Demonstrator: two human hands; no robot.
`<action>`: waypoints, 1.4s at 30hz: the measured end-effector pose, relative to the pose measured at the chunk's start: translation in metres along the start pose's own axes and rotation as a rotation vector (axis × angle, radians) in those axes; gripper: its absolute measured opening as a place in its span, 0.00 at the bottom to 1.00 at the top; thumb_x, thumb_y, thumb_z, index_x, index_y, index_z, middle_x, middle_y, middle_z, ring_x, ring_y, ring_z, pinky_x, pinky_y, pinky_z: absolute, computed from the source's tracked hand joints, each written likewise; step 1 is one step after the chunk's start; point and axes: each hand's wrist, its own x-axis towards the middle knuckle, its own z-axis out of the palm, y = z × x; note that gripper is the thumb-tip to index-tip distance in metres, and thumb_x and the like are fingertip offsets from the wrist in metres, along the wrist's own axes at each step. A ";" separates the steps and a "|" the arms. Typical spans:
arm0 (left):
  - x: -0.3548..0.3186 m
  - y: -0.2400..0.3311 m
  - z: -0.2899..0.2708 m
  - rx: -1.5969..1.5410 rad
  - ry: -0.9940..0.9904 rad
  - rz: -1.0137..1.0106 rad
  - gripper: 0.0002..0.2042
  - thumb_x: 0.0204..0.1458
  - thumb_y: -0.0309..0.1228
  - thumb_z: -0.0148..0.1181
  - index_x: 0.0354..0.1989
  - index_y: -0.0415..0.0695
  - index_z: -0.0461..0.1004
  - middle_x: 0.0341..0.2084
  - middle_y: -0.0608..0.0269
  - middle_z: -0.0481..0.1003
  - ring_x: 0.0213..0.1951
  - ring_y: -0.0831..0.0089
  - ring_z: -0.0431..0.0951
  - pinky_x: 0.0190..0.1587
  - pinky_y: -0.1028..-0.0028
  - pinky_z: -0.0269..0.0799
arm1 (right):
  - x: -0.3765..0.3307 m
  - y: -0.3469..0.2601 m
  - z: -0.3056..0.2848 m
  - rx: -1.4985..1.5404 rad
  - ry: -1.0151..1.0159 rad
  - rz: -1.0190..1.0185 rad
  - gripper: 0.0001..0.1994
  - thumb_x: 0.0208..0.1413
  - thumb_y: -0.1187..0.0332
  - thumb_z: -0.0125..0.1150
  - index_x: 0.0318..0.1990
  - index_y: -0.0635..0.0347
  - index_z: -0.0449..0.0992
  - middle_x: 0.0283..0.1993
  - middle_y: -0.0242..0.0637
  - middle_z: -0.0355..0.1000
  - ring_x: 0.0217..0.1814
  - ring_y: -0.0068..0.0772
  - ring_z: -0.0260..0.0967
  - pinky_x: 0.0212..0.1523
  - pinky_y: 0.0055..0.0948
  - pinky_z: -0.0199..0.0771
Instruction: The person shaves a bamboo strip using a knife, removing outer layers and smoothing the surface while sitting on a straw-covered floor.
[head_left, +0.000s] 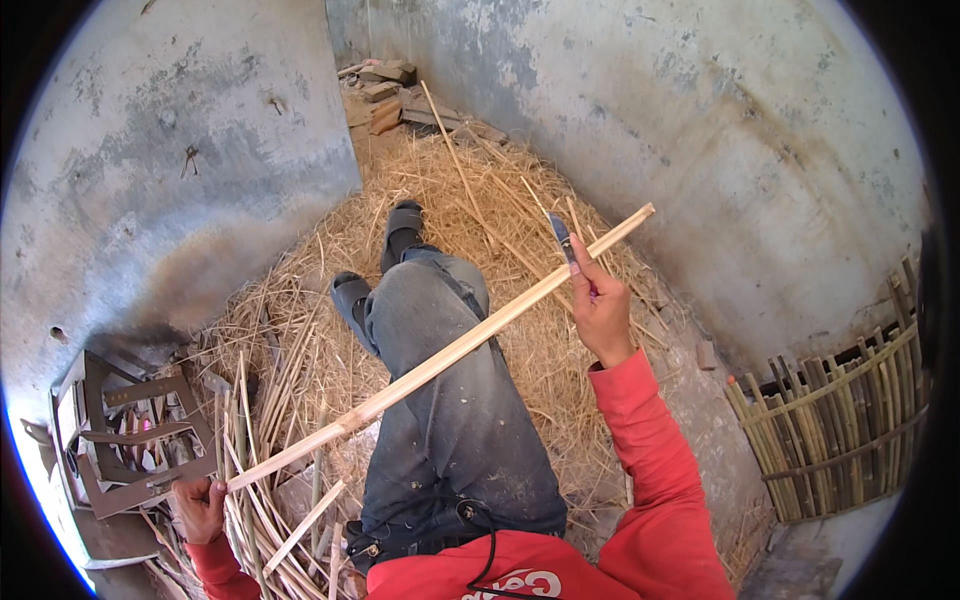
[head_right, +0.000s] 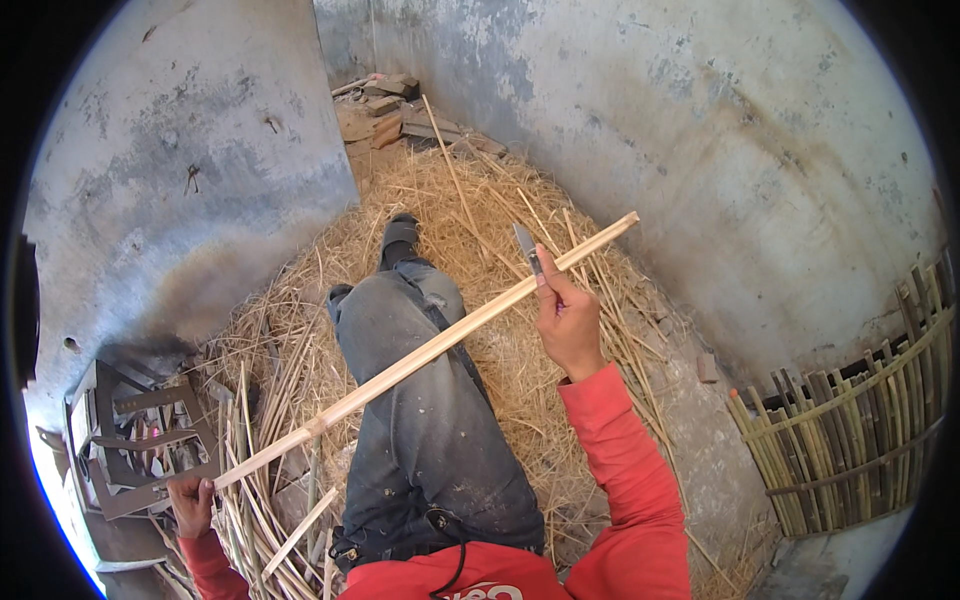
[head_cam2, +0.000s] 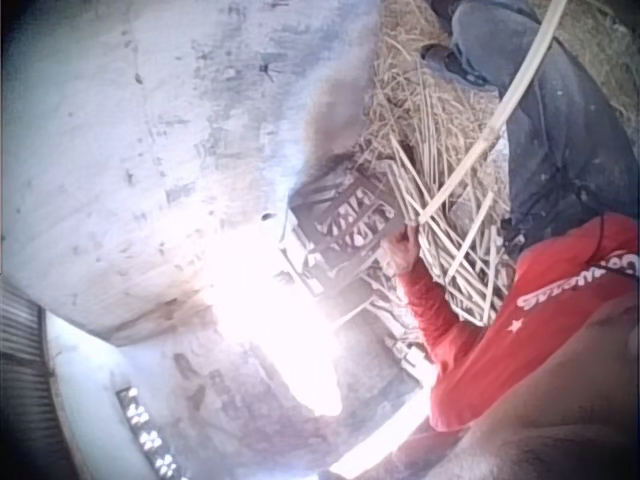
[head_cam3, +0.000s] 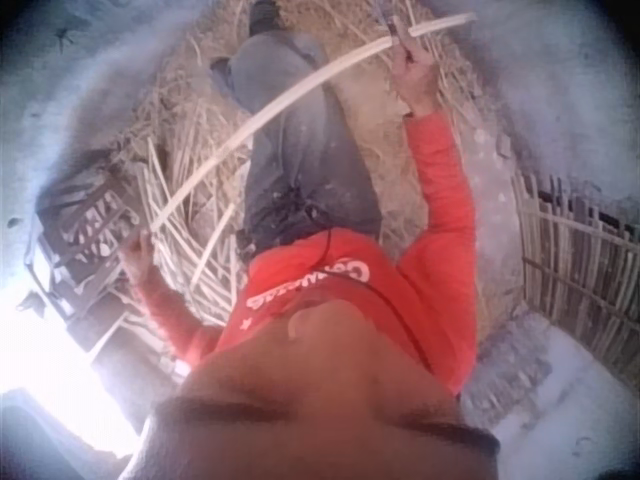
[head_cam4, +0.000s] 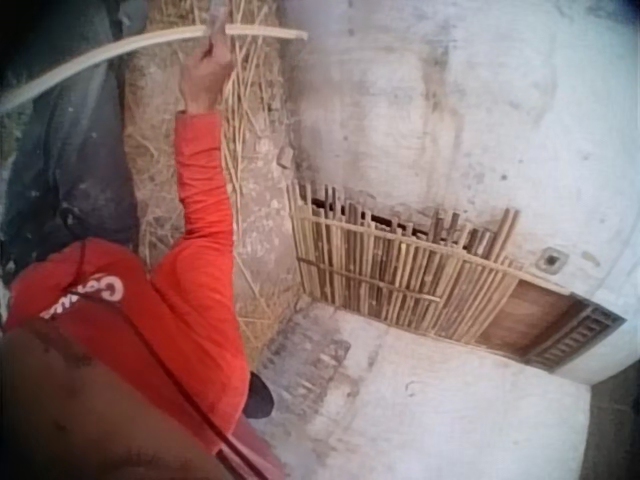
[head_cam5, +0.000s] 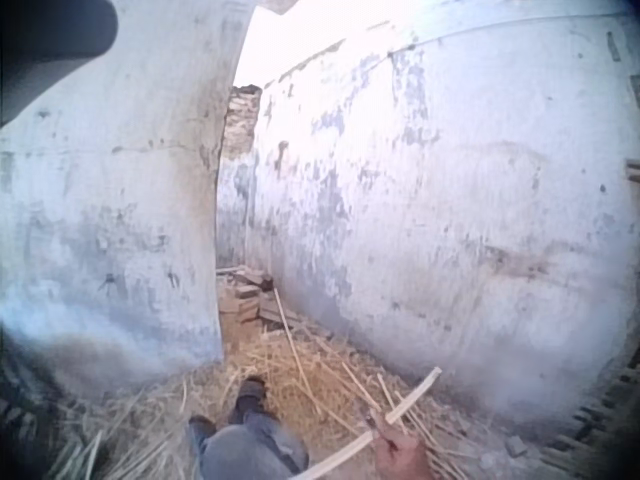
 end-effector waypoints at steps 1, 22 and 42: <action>0.001 0.006 -0.003 0.042 -0.037 0.001 0.32 0.60 0.48 0.66 0.12 0.40 0.58 0.10 0.62 0.52 0.19 0.71 0.51 0.28 0.65 0.50 | -0.002 0.001 0.000 0.002 0.000 0.001 0.20 0.69 0.72 0.58 0.67 0.53 0.74 0.24 0.33 0.73 0.23 0.15 0.57 0.23 0.23 0.60; 0.015 0.125 0.067 -0.146 -0.395 -0.245 0.30 0.64 0.45 0.62 0.12 0.37 0.73 0.06 0.69 0.64 0.12 0.80 0.62 0.18 0.71 0.55 | -0.055 -0.093 0.029 0.232 -0.176 -0.276 0.23 0.65 0.74 0.58 0.68 0.65 0.71 0.35 0.45 0.81 0.26 0.33 0.76 0.30 0.32 0.75; -0.005 0.018 0.000 -0.357 -0.768 -0.631 0.30 0.63 0.49 0.64 0.13 0.39 0.76 0.08 0.68 0.68 0.13 0.81 0.64 0.19 0.76 0.56 | 0.064 0.020 -0.059 -0.161 0.228 0.004 0.20 0.69 0.68 0.56 0.67 0.51 0.74 0.36 0.40 0.82 0.27 0.16 0.62 0.30 0.25 0.68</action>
